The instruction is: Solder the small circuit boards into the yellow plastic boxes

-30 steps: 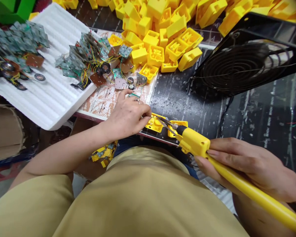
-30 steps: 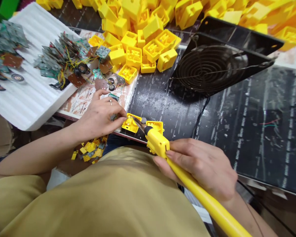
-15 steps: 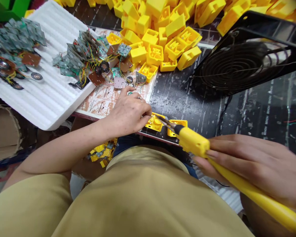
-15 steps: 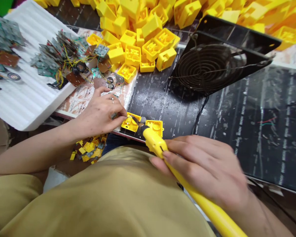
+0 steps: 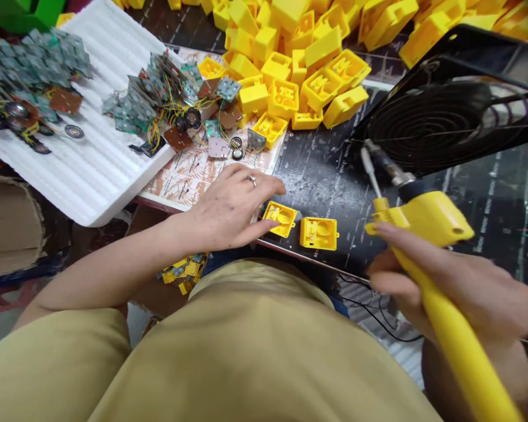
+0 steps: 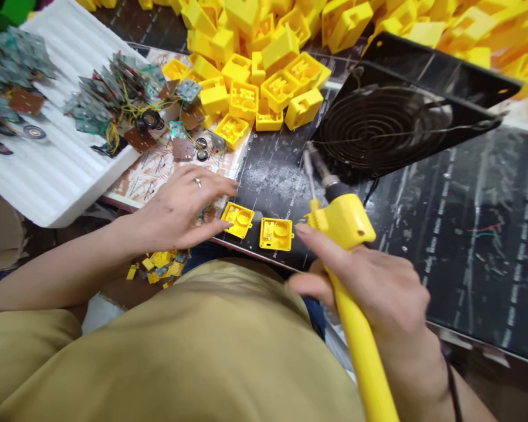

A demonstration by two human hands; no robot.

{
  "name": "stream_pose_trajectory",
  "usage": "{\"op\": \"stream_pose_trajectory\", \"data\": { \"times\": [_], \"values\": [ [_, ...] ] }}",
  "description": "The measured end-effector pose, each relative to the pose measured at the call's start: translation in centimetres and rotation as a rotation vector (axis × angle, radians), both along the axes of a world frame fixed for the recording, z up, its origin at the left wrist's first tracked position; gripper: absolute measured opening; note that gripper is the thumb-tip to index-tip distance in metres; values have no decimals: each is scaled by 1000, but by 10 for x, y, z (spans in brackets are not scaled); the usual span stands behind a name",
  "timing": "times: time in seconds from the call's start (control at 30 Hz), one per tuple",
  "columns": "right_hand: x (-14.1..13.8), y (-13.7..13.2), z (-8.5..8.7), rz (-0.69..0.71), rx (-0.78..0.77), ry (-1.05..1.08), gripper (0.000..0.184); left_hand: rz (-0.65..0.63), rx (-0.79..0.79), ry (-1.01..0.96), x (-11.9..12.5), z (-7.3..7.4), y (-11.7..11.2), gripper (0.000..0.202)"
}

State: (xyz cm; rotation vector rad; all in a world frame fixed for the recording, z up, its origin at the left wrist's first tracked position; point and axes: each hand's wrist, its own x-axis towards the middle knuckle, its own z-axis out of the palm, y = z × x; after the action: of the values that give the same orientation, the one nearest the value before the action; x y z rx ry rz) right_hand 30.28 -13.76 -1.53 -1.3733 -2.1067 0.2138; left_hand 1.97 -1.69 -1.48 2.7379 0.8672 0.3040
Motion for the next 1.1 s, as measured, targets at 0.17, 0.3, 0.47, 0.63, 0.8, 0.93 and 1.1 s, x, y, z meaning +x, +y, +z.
{"op": "stream_pose_trajectory", "data": {
  "times": [0.17, 0.3, 0.47, 0.63, 0.8, 0.93, 1.1],
  "values": [
    [-5, 29, -28, 176, 76, -96, 37, -119, 0, -34, -1, -20, -23, 40],
    [-10, 40, -42, 171, 84, -59, 45, -166, 15, -121, -5, -17, -32, 35],
    [-25, 49, -31, -30, 163, -11, 59, 187, 45, -158, -42, 12, -1, 26],
    [-49, 61, -33, -11, 167, -19, 52, 166, 26, -2, -70, 3, 33, 45],
    [-55, 65, -39, 34, 109, -31, 46, -33, 150, -1, -57, -19, 45, 29],
    [-52, 60, -38, 27, 52, 13, 52, -106, 130, -93, -45, -9, 56, 28],
    [-58, 63, -40, 12, 85, 49, 50, -32, -161, -40, -19, 8, 58, 19]
  ]
}}
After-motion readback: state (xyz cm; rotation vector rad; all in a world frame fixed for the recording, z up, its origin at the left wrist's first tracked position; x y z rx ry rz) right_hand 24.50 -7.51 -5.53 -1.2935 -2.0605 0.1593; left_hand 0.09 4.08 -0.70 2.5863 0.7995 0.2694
